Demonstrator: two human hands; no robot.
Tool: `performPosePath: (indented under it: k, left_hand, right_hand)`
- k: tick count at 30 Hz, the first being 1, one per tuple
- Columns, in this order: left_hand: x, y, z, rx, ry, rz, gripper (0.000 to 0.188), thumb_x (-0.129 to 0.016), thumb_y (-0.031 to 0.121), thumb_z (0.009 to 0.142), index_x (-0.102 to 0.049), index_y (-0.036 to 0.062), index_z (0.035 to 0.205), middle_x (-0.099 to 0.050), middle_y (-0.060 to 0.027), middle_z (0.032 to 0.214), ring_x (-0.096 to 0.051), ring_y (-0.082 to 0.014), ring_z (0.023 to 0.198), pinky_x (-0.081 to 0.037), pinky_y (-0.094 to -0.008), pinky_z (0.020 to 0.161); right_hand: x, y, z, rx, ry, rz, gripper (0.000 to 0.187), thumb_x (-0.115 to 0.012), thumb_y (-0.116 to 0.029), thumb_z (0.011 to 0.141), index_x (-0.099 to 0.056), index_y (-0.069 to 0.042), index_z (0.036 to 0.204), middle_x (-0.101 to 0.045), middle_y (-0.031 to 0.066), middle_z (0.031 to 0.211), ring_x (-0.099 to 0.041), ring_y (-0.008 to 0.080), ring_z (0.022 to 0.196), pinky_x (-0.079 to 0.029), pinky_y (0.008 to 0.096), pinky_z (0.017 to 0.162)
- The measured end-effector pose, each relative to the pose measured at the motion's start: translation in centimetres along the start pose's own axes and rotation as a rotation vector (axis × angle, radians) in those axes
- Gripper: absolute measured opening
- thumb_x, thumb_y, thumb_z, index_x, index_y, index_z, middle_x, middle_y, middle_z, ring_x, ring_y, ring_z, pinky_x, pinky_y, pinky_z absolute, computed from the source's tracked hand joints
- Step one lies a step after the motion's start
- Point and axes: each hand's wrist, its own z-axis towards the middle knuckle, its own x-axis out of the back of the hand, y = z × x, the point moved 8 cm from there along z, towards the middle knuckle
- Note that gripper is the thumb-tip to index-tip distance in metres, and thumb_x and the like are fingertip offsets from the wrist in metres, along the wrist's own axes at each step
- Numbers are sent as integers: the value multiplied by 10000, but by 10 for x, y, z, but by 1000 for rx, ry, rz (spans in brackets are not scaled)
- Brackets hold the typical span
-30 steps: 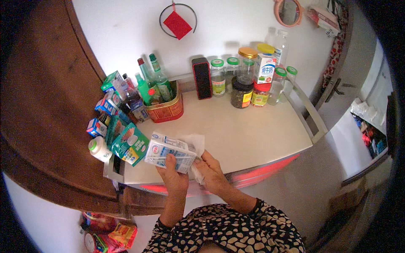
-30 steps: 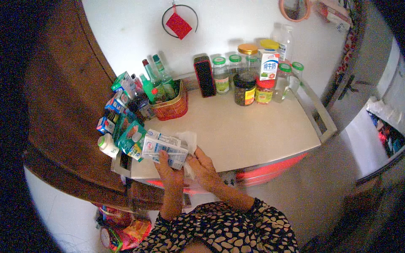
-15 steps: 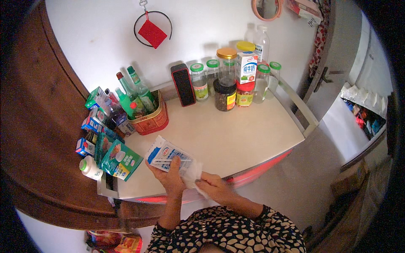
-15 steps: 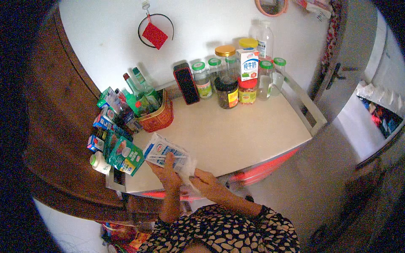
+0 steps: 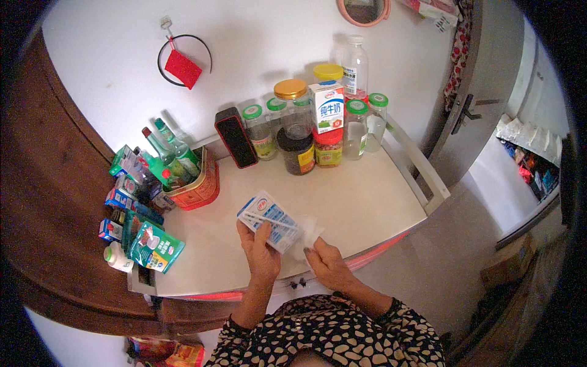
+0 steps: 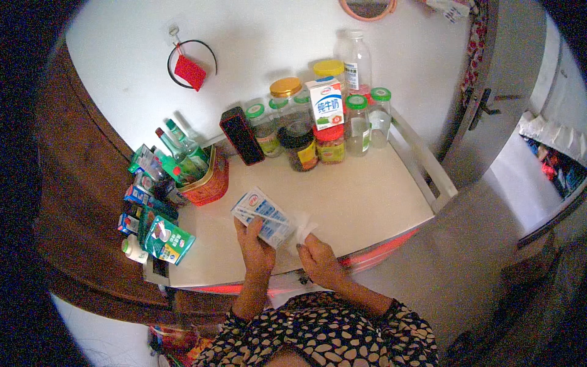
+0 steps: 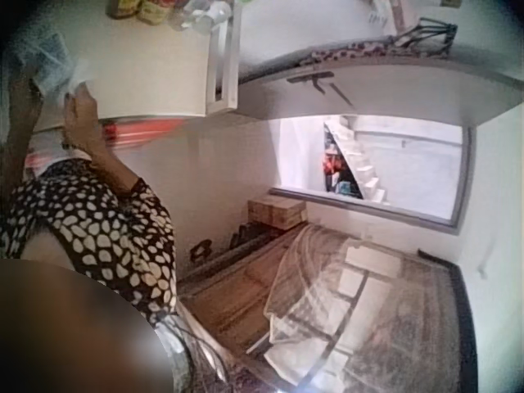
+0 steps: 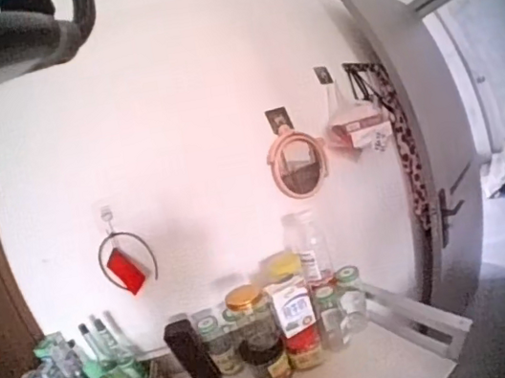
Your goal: The person wipes the surfaces of various food packaging items, including a milk carton, a glass jar, and several green sachets, using a dark cloth and a white tissue. The person handles the items one by one, wiping them thoroughly before placing them back on the counter.
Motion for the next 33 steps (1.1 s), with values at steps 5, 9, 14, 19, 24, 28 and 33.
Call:
performPosePath:
  k: [5, 9, 14, 19, 24, 28, 33]
  left_hand:
    - [-28, -20, 15, -21, -17, -2, 412, -583, -29, 796, -411, 58, 1160, -524, -71, 1086, -532, -169, 994, -459, -337, 866]
    - [-49, -43, 22, -106, -70, 231, 470, -631, -30, 768, -429, 35, 1188, -548, -83, 1088, -556, -168, 984, -480, -323, 846]
    - [-100, -77, 33, -31, -191, 342, 548, -657, -26, 748, -425, 21, 1242, -572, -83, 1081, -584, -165, 947, -502, -296, 807]
    - [-159, -123, 54, -101, -330, 357, 575, -686, -7, 727, -413, 57, 1229, -565, -73, 1105, -559, -155, 983, -466, -306, 829]
    - [-200, -173, 64, -107, -445, 458, 536, -712, 17, 702, -431, 67, 1157, -552, -68, 1125, -552, -150, 961, -444, -300, 810]
    - [-205, -189, 71, -173, -405, 552, 530, -719, 27, 692, -463, 42, 1156, -551, -64, 1090, -556, -170, 941, -465, -304, 824]
    - [-207, -185, 70, -261, -304, 661, 559, -733, 27, 671, -487, 40, 1173, -545, -70, 1010, -548, -193, 950, -476, -308, 851]
  right_hand:
    - [65, -13, -19, 408, 105, -72, 301, -456, -24, 813, -509, 19, 1106, -557, 154, 804, -552, 257, 660, -432, 357, 607]
    - [144, 27, -14, 270, 384, -396, 232, -443, 36, 769, -512, 28, 991, -506, 190, 804, -523, 363, 716, -422, 419, 639]
    - [185, 54, -23, 368, 558, -563, 218, -453, 56, 751, -497, 62, 964, -487, 225, 864, -503, 393, 757, -421, 430, 656]
    - [181, 46, -21, 392, 502, -540, 244, -476, 70, 735, -492, 91, 978, -487, 257, 878, -497, 424, 784, -420, 463, 699]
    - [182, 62, -24, 323, 482, -566, 270, -494, 68, 725, -495, 94, 994, -504, 277, 930, -496, 446, 850, -421, 480, 748]
    - [184, 61, -23, 312, 447, -509, 263, -490, 73, 718, -498, 91, 980, -507, 271, 929, -493, 447, 844, -421, 476, 748]
    - [186, 54, -23, 360, 407, -485, 272, -494, 69, 709, -496, 94, 980, -506, 267, 921, -489, 445, 822, -417, 488, 743]
